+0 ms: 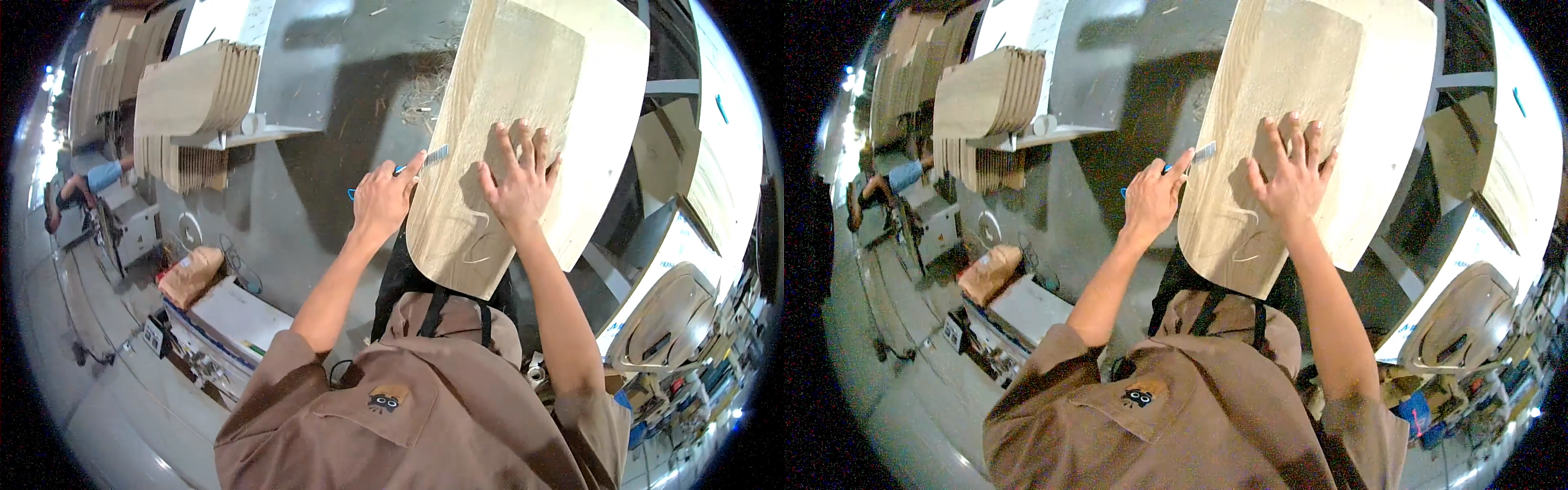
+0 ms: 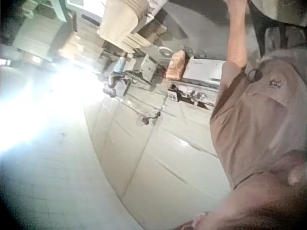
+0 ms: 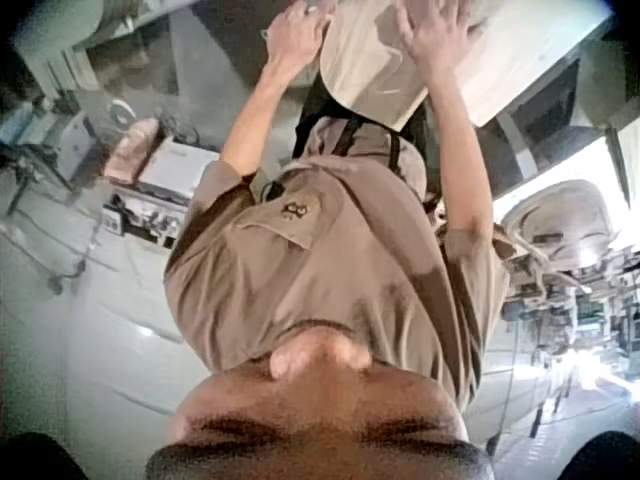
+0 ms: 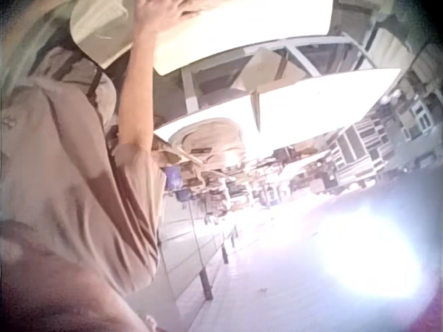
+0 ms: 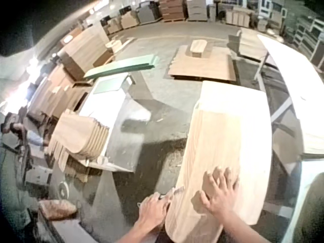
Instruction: The person scrapes the edges of wooden boards using a hand tool, repeatedly moving along the curved and straight edges to smooth them. They pick up individual boards from a stack, sand them, and then place them onto a new stack.
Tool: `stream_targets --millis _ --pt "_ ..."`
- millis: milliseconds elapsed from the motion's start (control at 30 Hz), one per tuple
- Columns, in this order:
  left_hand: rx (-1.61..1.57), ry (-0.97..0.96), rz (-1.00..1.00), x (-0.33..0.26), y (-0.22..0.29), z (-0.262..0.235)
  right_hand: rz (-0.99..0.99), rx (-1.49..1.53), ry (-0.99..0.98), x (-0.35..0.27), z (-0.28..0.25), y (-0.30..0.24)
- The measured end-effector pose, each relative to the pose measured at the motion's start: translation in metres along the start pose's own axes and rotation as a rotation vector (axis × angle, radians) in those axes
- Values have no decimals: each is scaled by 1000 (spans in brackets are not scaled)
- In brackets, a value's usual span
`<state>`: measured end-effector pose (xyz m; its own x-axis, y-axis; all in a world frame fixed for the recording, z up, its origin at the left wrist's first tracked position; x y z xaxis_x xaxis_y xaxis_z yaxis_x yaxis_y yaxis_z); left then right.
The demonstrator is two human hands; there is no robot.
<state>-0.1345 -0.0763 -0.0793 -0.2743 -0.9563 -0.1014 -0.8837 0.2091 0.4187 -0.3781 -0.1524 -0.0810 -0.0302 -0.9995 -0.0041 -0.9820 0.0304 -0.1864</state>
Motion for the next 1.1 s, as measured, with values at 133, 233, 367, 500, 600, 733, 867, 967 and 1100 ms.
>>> stream_targets --millis 133,233,367,500,600,733,867,967,1100 --pt "28 12 27 53 -9 -11 10 -4 -31 2 -3 -1" --pt "31 53 57 97 -16 -19 23 37 -33 3 -5 2" --pt "37 56 93 160 -27 -29 55 31 -62 4 -2 3" --pt "60 63 136 218 -37 -43 62 34 -81 6 -4 3" --pt "36 75 167 259 -46 -52 79 60 -95 8 -6 3" --pt "77 3 125 309 -55 -55 89 55 -104 7 -3 5" --pt "67 -56 131 347 -63 -60 93 92 -91 8 -9 5" --pt "49 -68 155 363 -70 -60 84 93 -80 9 -12 5" --pt "46 -5 223 374 -81 -67 78 89 -83 9 -14 1"
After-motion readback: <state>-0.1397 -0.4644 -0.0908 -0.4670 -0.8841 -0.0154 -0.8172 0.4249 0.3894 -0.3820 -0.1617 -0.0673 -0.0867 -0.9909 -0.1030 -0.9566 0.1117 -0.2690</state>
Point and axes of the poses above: each hand's wrist, its own x-axis towards the middle knuckle, its own z-axis out of the palm, y = z × x, the point moved 9 cm from there along x, towards the middle knuckle, and after that the axes turned 15 degrees about z, right-handed, at the moved point
